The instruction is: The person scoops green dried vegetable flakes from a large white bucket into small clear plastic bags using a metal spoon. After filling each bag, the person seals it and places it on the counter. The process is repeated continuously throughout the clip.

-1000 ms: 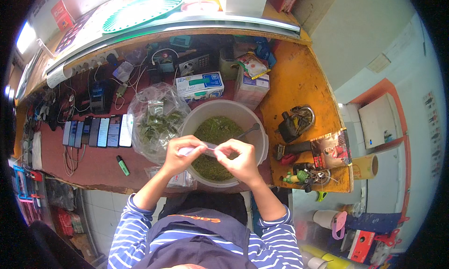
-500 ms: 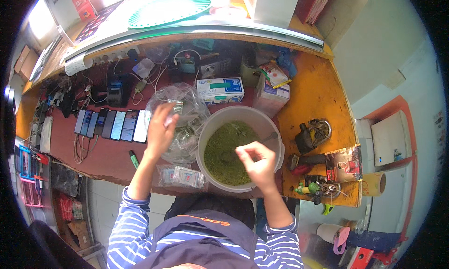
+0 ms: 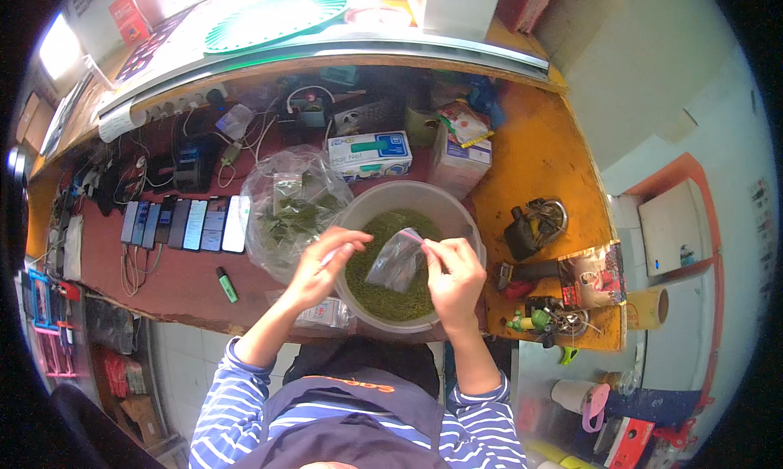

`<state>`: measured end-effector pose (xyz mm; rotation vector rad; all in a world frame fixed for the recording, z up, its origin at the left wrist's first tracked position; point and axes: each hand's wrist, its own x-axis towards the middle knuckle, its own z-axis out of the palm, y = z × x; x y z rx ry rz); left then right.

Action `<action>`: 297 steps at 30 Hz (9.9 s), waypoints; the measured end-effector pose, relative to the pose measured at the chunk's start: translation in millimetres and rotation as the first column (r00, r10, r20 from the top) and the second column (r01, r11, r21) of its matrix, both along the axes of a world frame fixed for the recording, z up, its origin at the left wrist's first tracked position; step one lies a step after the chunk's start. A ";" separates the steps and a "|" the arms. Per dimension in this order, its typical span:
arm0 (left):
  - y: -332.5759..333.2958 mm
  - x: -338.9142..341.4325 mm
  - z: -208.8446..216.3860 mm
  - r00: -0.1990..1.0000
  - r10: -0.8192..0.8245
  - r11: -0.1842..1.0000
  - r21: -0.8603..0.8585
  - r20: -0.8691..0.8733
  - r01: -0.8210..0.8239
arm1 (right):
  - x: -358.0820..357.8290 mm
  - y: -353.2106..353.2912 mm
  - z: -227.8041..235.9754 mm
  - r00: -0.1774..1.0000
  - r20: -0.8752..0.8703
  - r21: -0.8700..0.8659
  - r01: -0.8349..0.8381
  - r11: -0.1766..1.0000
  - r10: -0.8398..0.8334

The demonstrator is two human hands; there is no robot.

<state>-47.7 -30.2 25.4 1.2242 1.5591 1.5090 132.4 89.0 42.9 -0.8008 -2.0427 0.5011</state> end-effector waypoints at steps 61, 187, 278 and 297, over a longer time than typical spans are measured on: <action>1.0 -22.9 5.1 0.722 0.322 0.945 0.253 -0.612 -0.206 | 8.2 39.4 -62.7 0.577 0.762 -0.138 -0.301 0.944 0.295; 6.4 32.6 -6.1 0.797 -0.006 1.000 0.002 -0.604 0.009 | 0.4 -18.8 -26.6 0.837 0.123 -0.329 -0.472 0.818 0.533; 11.1 5.0 -21.3 0.991 -0.110 0.994 -0.007 0.081 0.111 | 7.9 0.2 -16.5 0.908 -0.258 -0.689 -0.413 0.596 0.331; -7.1 -63.0 23.0 0.720 0.405 0.905 0.136 -0.564 -0.403 | -5.0 1.1 -6.2 0.897 -0.324 -0.475 -0.430 0.767 0.302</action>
